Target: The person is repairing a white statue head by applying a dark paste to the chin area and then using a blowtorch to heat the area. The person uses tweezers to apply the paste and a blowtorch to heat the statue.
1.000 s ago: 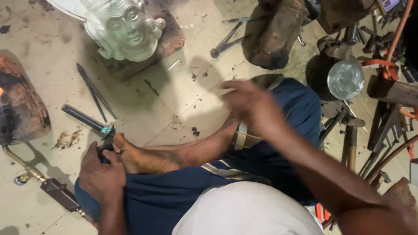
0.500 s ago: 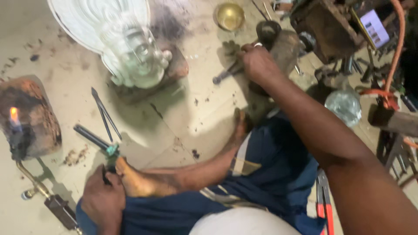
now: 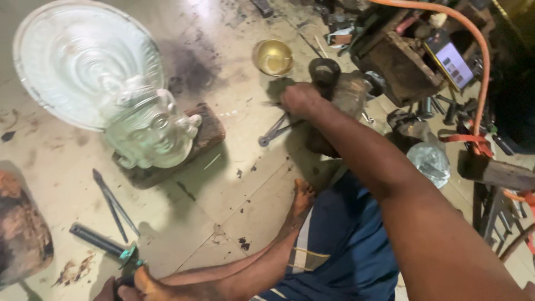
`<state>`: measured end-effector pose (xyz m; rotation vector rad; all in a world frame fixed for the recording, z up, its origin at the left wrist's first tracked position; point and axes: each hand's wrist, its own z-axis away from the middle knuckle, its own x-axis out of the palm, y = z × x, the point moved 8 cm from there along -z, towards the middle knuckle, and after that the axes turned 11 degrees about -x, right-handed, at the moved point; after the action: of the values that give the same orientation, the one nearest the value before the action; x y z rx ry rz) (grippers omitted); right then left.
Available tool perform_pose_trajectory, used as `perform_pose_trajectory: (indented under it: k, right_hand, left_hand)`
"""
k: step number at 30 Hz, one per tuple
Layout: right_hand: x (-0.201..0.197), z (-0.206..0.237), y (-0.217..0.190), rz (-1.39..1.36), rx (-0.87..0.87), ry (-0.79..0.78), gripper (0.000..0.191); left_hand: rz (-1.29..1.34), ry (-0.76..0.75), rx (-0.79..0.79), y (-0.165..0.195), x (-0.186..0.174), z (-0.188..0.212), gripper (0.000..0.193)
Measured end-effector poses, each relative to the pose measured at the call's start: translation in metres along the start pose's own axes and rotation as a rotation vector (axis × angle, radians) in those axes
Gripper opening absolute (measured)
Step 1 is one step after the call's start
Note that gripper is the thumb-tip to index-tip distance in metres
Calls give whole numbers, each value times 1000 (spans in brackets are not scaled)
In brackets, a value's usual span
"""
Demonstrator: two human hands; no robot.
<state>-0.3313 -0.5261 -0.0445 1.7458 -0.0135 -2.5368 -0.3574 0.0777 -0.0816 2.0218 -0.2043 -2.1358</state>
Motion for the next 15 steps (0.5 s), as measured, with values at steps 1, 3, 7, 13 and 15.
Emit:
perform_pose_trajectory:
  k: [1, 3, 7, 13, 15]
  right_hand:
    - [-11, 5, -5, -75, -10, 54, 30]
    - [-57, 25, -17, -264, -168, 409, 20]
    - [-98, 111, 32, -827, -49, 1033, 26]
    - [-22, 232, 149, -575, 778, 940, 35]
    - [-11, 236, 151, -78, 711, 811, 53]
  left_hand:
    - [-6, -4, 0, 4, -3, -1, 45]
    - [-21, -2, -11, 10, -7, -1, 44]
    - [-48, -5, -24, 14, -10, 2, 44]
    - [-69, -1, -40, 17, -6, 3, 43]
    - [-75, 5, -49, 17, -7, 4, 43]
